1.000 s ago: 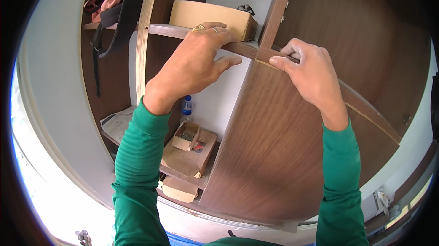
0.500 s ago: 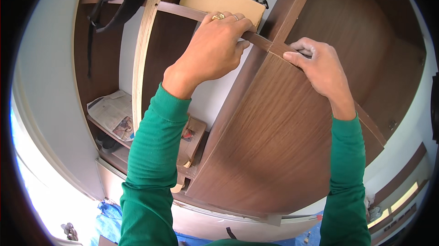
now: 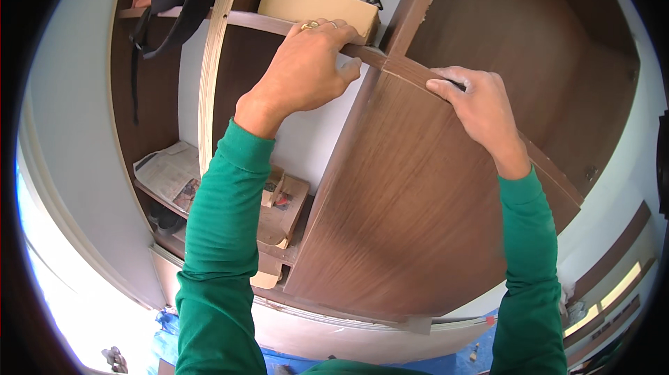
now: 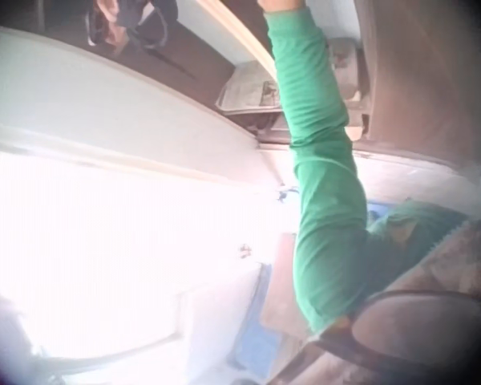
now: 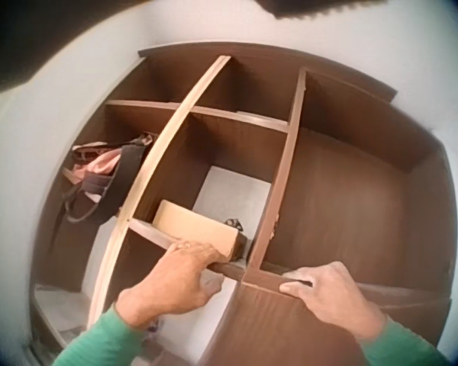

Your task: The person cleans a construction site floor with a broom and dustpan, then measures and cuts a strip of edge banding on a workbench. They apply the banding to the edge of a wooden cabinet door and secure it using a hammer and a wooden block.

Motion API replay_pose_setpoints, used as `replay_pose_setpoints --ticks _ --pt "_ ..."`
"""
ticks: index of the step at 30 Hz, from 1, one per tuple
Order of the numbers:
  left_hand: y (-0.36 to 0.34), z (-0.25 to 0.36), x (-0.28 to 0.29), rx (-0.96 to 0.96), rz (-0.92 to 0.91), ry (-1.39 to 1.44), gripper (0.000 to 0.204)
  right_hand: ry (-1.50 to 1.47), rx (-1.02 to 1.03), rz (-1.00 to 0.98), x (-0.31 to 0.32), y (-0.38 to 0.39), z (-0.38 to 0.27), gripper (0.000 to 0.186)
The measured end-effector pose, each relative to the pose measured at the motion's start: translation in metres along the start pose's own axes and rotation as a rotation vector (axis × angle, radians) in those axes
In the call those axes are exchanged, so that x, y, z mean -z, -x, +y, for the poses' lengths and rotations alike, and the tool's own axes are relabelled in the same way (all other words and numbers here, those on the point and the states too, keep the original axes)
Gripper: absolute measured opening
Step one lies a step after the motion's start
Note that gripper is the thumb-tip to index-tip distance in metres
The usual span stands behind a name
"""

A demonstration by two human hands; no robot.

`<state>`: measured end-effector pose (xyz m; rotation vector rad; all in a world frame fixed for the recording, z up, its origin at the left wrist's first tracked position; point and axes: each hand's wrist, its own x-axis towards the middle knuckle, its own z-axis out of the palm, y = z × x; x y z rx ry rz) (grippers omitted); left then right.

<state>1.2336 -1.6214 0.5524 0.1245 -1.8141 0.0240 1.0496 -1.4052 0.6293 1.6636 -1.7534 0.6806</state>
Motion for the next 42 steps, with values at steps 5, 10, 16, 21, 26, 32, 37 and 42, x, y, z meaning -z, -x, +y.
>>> replay_pose_setpoints --ticks 5,10,16,21,26,32,37,42 --pt "-0.031 0.030 0.007 0.211 -0.147 0.029 0.048 -0.111 0.152 0.161 -0.022 -0.008 0.007 0.033" --pt "-0.040 0.027 -0.008 0.250 -0.199 0.125 0.049 -0.054 -0.014 0.036 -0.022 -0.012 -0.011 0.033" --pt "-0.039 0.037 0.002 0.296 -0.241 0.168 0.047 -0.003 0.078 0.136 -0.026 -0.008 -0.007 0.032" --pt "-0.048 0.042 0.004 0.367 -0.303 0.099 0.045 -0.082 -0.032 -0.072 -0.007 -0.018 -0.014 0.032" --pt "-0.052 0.026 0.002 0.340 -0.330 0.083 0.045 -0.065 0.103 0.020 -0.023 -0.019 0.002 0.035" --pt "-0.053 0.033 0.011 0.379 -0.415 0.085 0.049 -0.013 0.105 -0.034 -0.007 -0.015 0.016 0.039" --pt "-0.047 0.014 0.008 0.298 -0.370 0.090 0.051 0.013 0.031 -0.028 0.031 0.023 0.044 0.040" --pt "-0.048 0.034 0.009 0.333 -0.379 0.076 0.052 -0.069 -0.101 -0.059 0.063 0.054 0.075 0.042"
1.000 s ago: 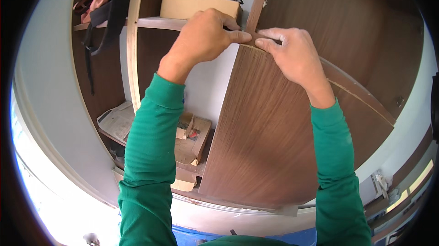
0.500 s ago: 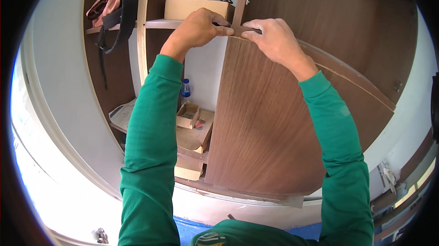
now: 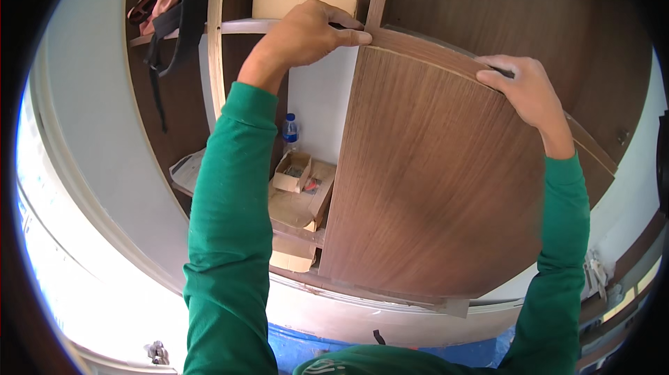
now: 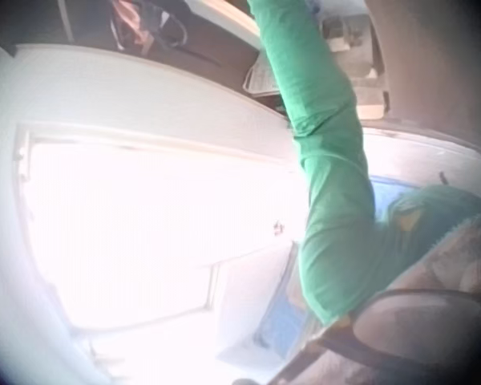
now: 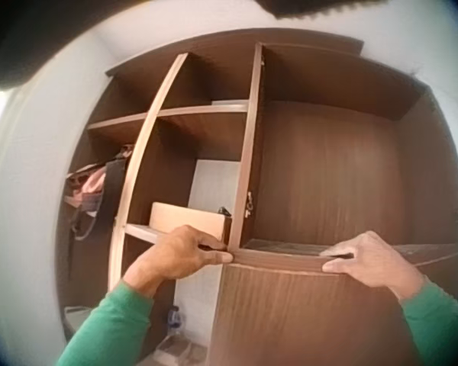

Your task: The person cleans a construction site floor with a broom and dustpan, then measures and cuts a strip of edge banding on a workbench. They apply the banding to the edge of a wooden cabinet door and secure it using a hammer and a wooden block.

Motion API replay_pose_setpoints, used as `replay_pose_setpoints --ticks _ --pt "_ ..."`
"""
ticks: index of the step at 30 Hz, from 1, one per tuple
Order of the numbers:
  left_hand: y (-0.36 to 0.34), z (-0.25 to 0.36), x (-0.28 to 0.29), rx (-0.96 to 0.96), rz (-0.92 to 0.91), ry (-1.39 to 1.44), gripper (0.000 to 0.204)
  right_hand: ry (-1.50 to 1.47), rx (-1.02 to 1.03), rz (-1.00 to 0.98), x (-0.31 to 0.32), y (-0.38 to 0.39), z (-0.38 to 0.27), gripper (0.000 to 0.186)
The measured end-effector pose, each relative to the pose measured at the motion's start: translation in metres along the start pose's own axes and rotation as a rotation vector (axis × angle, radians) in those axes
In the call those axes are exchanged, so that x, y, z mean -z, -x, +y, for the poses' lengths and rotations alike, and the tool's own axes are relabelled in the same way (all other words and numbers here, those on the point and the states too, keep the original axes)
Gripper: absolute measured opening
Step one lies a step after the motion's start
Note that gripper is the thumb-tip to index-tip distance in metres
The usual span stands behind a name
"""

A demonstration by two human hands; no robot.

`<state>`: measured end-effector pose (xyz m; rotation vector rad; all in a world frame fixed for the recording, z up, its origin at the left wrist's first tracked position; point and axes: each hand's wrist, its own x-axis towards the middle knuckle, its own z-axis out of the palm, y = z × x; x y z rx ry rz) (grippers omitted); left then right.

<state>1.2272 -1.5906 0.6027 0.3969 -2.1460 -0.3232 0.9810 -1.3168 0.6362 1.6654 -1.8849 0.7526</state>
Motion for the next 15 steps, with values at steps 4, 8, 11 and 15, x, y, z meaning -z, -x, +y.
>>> replay_pose_setpoints --ticks 4,8,11,15 --pt "-0.001 0.005 -0.010 0.021 0.071 0.059 0.050 0.013 -0.024 0.049 -0.003 0.001 0.005 0.042" --pt "-0.002 0.000 -0.015 0.057 0.073 0.096 0.045 0.012 0.067 0.047 -0.038 -0.028 -0.023 0.042" --pt "0.001 0.011 -0.011 0.038 0.060 0.089 0.042 0.078 0.160 0.094 -0.061 -0.047 -0.047 0.043" --pt "-0.004 -0.015 0.010 -0.096 -0.026 0.075 0.043 0.062 0.043 0.037 -0.071 -0.058 -0.077 0.044"
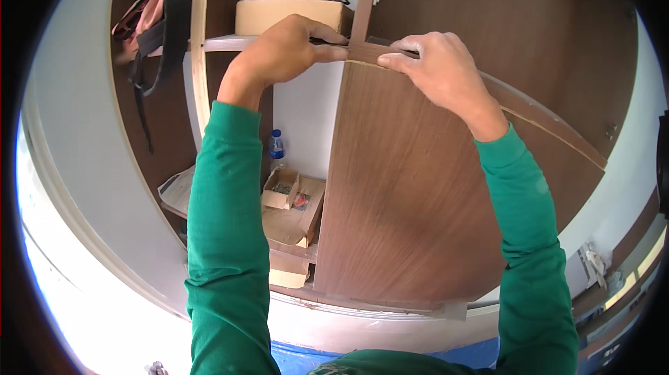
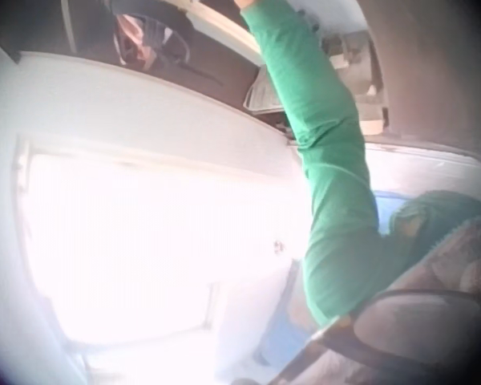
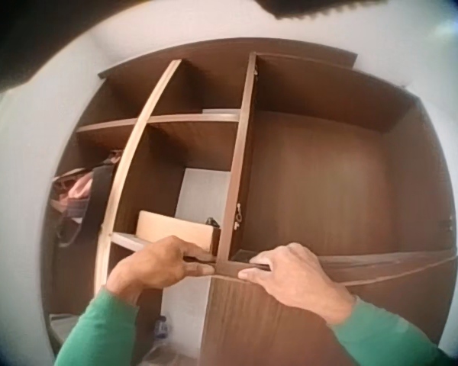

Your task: The person cleans a construction site floor with a broom and dustpan, then measures and cuts a strip of edge banding on a workbench. They apply the banding to the edge of a wooden cabinet door and secure it using a hammer and a wooden block.

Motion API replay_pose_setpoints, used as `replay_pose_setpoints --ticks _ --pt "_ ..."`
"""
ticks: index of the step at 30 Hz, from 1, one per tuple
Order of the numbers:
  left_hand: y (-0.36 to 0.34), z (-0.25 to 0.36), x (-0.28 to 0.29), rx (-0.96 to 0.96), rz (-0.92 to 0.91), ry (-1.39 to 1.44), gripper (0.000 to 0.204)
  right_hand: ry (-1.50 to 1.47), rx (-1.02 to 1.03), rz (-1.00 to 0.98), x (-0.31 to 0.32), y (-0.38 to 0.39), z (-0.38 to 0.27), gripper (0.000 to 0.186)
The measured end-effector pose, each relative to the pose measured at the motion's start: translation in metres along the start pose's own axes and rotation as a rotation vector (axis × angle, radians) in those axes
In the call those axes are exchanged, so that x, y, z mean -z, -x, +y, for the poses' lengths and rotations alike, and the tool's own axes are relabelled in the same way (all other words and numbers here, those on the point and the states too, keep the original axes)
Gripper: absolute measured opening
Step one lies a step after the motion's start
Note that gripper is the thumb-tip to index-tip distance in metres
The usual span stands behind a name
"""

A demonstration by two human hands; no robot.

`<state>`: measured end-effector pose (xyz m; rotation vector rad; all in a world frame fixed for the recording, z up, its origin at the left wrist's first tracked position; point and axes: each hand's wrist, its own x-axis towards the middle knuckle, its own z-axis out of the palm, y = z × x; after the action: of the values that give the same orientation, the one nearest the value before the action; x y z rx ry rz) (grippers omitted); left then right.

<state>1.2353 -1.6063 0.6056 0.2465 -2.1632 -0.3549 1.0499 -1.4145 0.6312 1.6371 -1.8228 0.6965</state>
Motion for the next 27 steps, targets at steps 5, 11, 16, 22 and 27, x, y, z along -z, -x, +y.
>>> replay_pose_setpoints --ticks 5,11,16,22,27 --pt "-0.008 0.026 0.000 0.141 -0.049 0.019 0.041 0.194 0.056 0.069 -0.017 -0.013 -0.008 0.049" --pt "-0.003 0.004 -0.009 0.028 0.068 0.046 0.037 0.154 0.031 0.046 -0.013 -0.014 -0.022 0.054" --pt "-0.006 0.016 -0.023 0.005 0.058 0.007 0.038 0.217 0.104 0.096 -0.010 -0.003 -0.002 0.051" --pt "-0.004 -0.004 0.004 -0.010 -0.034 -0.077 0.045 0.210 0.094 0.109 0.007 0.026 0.042 0.053" --pt "0.003 0.023 -0.010 0.050 -0.005 -0.045 0.057 0.259 -0.020 0.098 0.080 0.091 0.134 0.058"
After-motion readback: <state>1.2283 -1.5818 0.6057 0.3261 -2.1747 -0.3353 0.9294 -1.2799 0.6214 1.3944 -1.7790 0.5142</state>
